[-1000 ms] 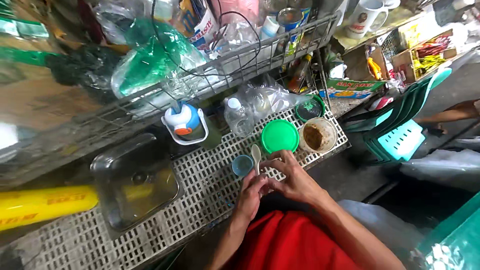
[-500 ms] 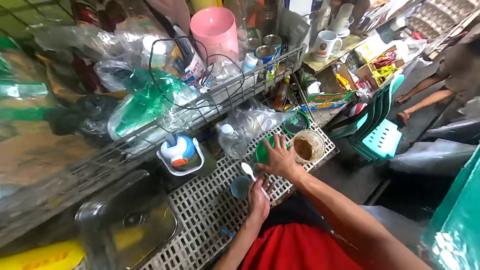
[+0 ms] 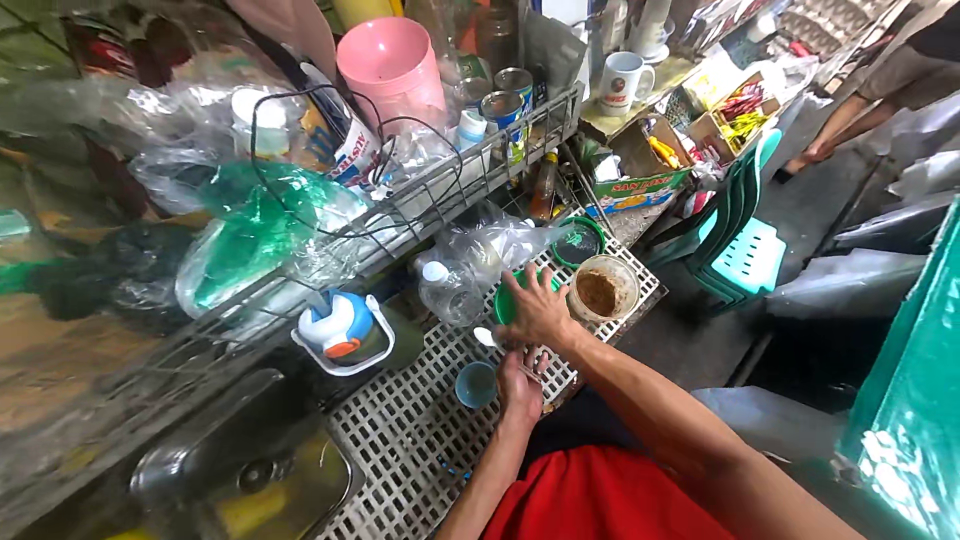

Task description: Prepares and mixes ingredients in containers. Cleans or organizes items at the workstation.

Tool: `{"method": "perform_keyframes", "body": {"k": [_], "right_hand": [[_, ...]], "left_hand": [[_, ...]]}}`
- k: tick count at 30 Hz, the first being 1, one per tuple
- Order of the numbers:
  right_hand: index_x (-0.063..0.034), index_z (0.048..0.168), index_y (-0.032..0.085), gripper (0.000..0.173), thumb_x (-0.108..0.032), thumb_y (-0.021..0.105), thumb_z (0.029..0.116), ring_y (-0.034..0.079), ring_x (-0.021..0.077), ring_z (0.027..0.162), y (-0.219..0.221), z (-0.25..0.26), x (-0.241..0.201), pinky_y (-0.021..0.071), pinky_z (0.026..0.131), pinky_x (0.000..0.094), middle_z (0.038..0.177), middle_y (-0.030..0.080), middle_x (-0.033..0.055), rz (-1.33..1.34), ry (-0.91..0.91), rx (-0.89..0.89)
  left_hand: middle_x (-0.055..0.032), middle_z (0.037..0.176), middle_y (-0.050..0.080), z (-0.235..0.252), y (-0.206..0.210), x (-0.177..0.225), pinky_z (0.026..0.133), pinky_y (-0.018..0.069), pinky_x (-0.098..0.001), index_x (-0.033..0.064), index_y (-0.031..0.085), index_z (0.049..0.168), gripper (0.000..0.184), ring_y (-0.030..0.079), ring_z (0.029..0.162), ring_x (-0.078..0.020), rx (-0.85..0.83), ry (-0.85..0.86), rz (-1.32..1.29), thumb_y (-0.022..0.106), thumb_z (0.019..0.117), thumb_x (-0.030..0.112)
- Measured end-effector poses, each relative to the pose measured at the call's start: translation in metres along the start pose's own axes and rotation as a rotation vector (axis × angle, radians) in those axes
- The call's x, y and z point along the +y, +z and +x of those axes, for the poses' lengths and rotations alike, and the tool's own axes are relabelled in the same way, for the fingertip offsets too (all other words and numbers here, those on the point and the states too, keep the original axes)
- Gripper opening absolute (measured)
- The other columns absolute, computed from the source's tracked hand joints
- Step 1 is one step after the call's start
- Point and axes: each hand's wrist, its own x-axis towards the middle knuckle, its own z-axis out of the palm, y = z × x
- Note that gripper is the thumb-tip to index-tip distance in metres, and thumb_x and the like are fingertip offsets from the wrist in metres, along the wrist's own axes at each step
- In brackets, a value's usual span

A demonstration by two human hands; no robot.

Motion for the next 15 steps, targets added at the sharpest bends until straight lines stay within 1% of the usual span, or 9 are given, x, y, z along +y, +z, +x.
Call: {"method": "perform_keyframes", "body": {"k": [1,3,6,8,10,11,12,14,15], "right_hand": [[-0.0334,0.161,0.029,0.112,-0.078,0.072,0.0672,0.026,0.0549,0.146,-0.003,-0.001,0.002,0.0352,0.096,0.081,0.165,0.021,0.0253,0.016,-0.003,-0.012],[-0.0341,0.16,0.032,0.11,-0.078,0.072,0.067,0.03,0.0528,0.144,-0.008,-0.002,0.008,0.0378,0.095,0.0783,0.164,0.026,0.0236,0.049,-0.012,-0.015],[-0.0355,0.159,0.034,0.109,-0.077,0.073,0.0656,0.033,0.051,0.142,-0.012,-0.004,0.016,0.0402,0.093,0.0763,0.162,0.029,0.022,0.054,-0.037,-0.01],[-0.0356,0.159,0.034,0.109,-0.077,0.072,0.0655,0.033,0.0493,0.143,-0.02,-0.009,0.023,0.0401,0.094,0.0755,0.161,0.03,0.0206,0.093,-0.05,0.02],[-0.0362,0.157,0.038,0.107,-0.077,0.072,0.065,0.037,0.0459,0.141,-0.037,-0.019,0.036,0.043,0.094,0.0722,0.16,0.035,0.0181,0.185,-0.048,0.085],[-0.0362,0.157,0.039,0.105,-0.076,0.072,0.0651,0.04,0.0439,0.139,-0.048,-0.025,0.044,0.0447,0.093,0.0701,0.158,0.037,0.0169,0.244,-0.048,0.112],[-0.0358,0.157,0.04,0.105,-0.075,0.072,0.0651,0.044,0.0422,0.135,-0.059,-0.033,0.052,0.0469,0.091,0.0678,0.156,0.039,0.0162,0.303,-0.052,0.132],[-0.0337,0.156,0.041,0.104,-0.073,0.074,0.0653,0.05,0.039,0.128,-0.081,-0.05,0.068,0.0511,0.088,0.0638,0.152,0.043,0.0155,0.412,-0.069,0.141],[-0.0328,0.156,0.042,0.104,-0.072,0.075,0.0653,0.052,0.0371,0.126,-0.09,-0.06,0.073,0.0526,0.088,0.0616,0.151,0.044,0.0151,0.45,-0.079,0.14]], "left_hand": [[-0.0171,0.139,0.057,0.0,0.0,0.001,0.09,0.0557,-0.0438,0.0029,0.047,0.142,0.038,0.063,0.116,-0.0281,0.0,-0.004,0.006,0.034,0.1113,0.021],[-0.0179,0.143,0.053,0.0,0.001,0.003,0.092,0.0547,-0.0447,0.0036,0.045,0.145,0.04,0.061,0.12,-0.0294,0.004,-0.017,0.008,0.033,0.1108,0.019],[-0.0191,0.145,0.051,0.0,0.002,0.002,0.092,0.0554,-0.0446,0.0029,0.044,0.144,0.038,0.061,0.12,-0.0306,0.023,-0.038,0.027,0.033,0.1111,0.018],[-0.0195,0.144,0.052,-0.004,0.001,0.004,0.091,0.056,-0.0459,0.0022,0.044,0.144,0.038,0.062,0.119,-0.0316,-0.009,-0.033,0.062,0.032,0.1106,0.016],[-0.0192,0.139,0.058,-0.013,-0.005,0.013,0.083,0.0588,-0.0453,0.002,0.046,0.142,0.038,0.067,0.111,-0.0313,-0.084,0.023,0.155,0.031,0.1095,0.013],[-0.0175,0.137,0.061,-0.019,-0.01,0.02,0.075,0.0596,-0.0419,0.0028,0.047,0.142,0.039,0.069,0.103,-0.029,-0.134,0.072,0.232,0.03,0.1084,0.012],[-0.015,0.133,0.063,-0.025,-0.015,0.027,0.065,0.0579,-0.0356,0.0036,0.049,0.142,0.041,0.07,0.093,-0.0246,-0.184,0.143,0.318,0.029,0.1063,0.01],[-0.0124,0.13,0.065,-0.033,-0.029,0.046,0.049,0.0468,-0.0241,0.0028,0.053,0.142,0.047,0.065,0.074,-0.0147,-0.266,0.328,0.475,0.032,0.0998,0.008],[-0.0112,0.127,0.068,-0.034,-0.034,0.056,0.046,0.0421,-0.0216,0.0014,0.057,0.138,0.046,0.062,0.067,-0.0108,-0.289,0.432,0.559,0.034,0.0982,0.008]]}}
